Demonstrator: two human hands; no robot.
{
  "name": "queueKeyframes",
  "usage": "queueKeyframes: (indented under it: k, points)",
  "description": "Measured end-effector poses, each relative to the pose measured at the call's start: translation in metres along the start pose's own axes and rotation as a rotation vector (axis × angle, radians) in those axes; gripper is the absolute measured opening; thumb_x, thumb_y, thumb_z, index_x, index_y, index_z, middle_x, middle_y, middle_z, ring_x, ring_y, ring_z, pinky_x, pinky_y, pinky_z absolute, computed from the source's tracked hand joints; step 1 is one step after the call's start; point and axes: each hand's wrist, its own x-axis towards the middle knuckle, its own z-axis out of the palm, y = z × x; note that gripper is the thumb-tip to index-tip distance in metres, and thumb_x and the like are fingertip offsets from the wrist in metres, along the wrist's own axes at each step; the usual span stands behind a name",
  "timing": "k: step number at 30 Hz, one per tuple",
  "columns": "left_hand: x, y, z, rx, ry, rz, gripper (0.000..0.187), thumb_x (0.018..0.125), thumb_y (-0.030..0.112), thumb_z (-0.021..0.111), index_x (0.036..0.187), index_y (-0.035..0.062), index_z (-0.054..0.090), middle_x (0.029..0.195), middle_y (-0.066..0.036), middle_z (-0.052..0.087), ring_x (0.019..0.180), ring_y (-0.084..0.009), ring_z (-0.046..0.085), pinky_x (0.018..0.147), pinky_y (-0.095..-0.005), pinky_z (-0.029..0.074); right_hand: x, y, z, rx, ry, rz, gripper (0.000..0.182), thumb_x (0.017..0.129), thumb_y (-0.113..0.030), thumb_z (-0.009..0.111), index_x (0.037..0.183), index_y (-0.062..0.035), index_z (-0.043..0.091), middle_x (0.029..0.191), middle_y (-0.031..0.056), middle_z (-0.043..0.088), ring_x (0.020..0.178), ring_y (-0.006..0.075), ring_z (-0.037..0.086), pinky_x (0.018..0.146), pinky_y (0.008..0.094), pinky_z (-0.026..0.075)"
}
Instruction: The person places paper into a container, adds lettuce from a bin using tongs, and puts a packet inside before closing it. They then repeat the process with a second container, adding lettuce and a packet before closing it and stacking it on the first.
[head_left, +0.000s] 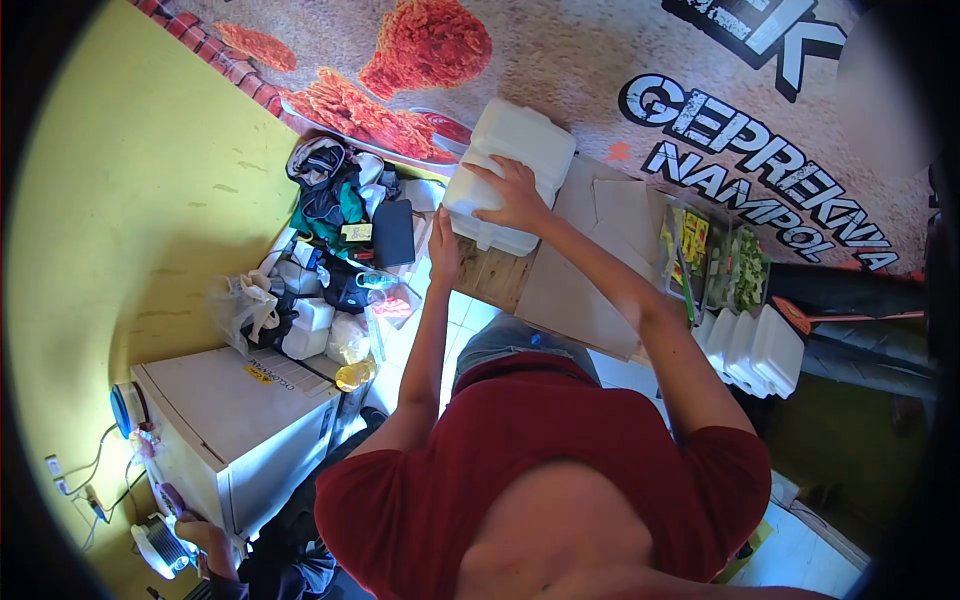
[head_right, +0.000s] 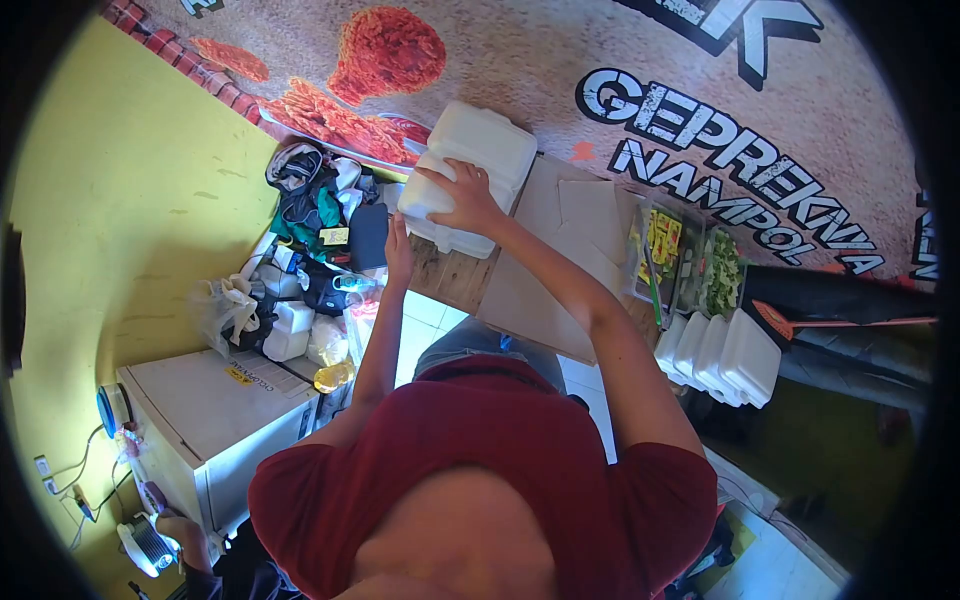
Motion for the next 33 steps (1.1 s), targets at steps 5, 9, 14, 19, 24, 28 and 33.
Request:
queueKeyframes:
  k: [5, 9, 14, 19, 24, 28, 33]
  points:
    - [0.002, 0.006, 0.002, -0.074, 0.03, 0.078, 0.048, 0.096, 0.035, 0.034, 0.124, -0.0018, 0.046, 0.125, -0.018, 0.048, 0.116, -0.0238, 0.044, 0.099, -0.0317, 0.031, -0.009, -0.004, -0.015, -0.023, 0.151, -0.032, 0.076, 0.064, -0.044, 0.07, 0.132, -0.0259, 0.04, 0.132, 0.0212, 0.033, 0.121, 0.0366, 0.031, 0.1, 0.0465, 0.022]
    - [-0.012, 0.039, 0.018, -0.188, -0.058, 0.285, 0.034, 0.092, 0.023, 0.05, 0.114, -0.002, 0.054, 0.109, -0.009, 0.058, 0.1, -0.0126, 0.051, 0.088, -0.0257, 0.038, -0.025, -0.011, -0.028, 0.036, 0.267, -0.043, 0.078, 0.064, -0.044, 0.071, 0.132, -0.0224, 0.041, 0.13, 0.0216, 0.033, 0.118, 0.037, 0.033, 0.098, 0.0468, 0.024]
    - [-0.044, 0.073, 0.055, -0.243, -0.235, 0.231, 0.017, 0.083, 0.012, 0.064, 0.087, -0.0036, 0.06, 0.075, -0.002, 0.059, 0.074, -0.0056, 0.053, 0.067, -0.0211, 0.042, -0.07, -0.007, -0.074, 0.188, 0.341, 0.038, 0.083, 0.063, -0.046, 0.072, 0.133, -0.0194, 0.038, 0.132, 0.02, 0.03, 0.123, 0.0377, 0.029, 0.1, 0.0467, 0.026]
    - [-0.086, 0.102, 0.097, 0.126, -0.307, 0.63, 0.015, 0.077, 0.007, 0.065, 0.091, 0.0041, 0.066, 0.074, -0.007, 0.059, 0.07, -0.0174, 0.057, 0.064, -0.0269, 0.045, -0.126, 0.017, -0.104, 0.9, 0.548, 0.439, 0.082, 0.075, -0.04, 0.068, 0.138, -0.0116, 0.024, 0.14, 0.0166, 0.022, 0.127, 0.0288, 0.028, 0.1, 0.0422, 0.03]
    - [-0.133, 0.078, 0.121, 0.336, -0.804, 0.778, 0.027, 0.075, 0.014, 0.066, 0.102, 0.0155, 0.066, 0.096, -0.005, 0.059, 0.084, -0.0237, 0.056, 0.074, -0.0338, 0.045, -0.173, 0.027, -0.124, 0.821, 0.653, 0.704, 0.066, 0.082, -0.013, 0.063, 0.134, -0.0011, 0.024, 0.117, 0.0145, 0.051, 0.095, 0.0222, 0.058, 0.081, 0.0293, 0.047]
    - [-0.153, 0.092, 0.121, 0.424, -0.595, 0.822, 0.059, 0.075, 0.039, 0.067, 0.124, 0.0098, 0.05, 0.127, -0.02, 0.041, 0.111, -0.0342, 0.044, 0.097, -0.0454, 0.03, -0.223, 0.073, -0.106, 0.794, 0.645, 0.663, 0.058, 0.085, -0.01, 0.058, 0.133, -0.0014, 0.027, 0.111, 0.013, 0.055, 0.095, 0.0172, 0.057, 0.078, 0.0272, 0.047]
    - [-0.099, 0.065, 0.119, 0.044, -0.3, 0.077, 0.057, 0.081, 0.034, 0.063, 0.122, -0.0021, 0.047, 0.128, -0.02, 0.041, 0.112, -0.0284, 0.046, 0.093, -0.0395, 0.036, -0.241, 0.044, -0.122, 0.971, 0.542, 0.721, 0.051, 0.088, -0.016, 0.055, 0.131, -0.0016, 0.032, 0.106, 0.0105, 0.058, 0.092, 0.0123, 0.057, 0.077, 0.0264, 0.046]
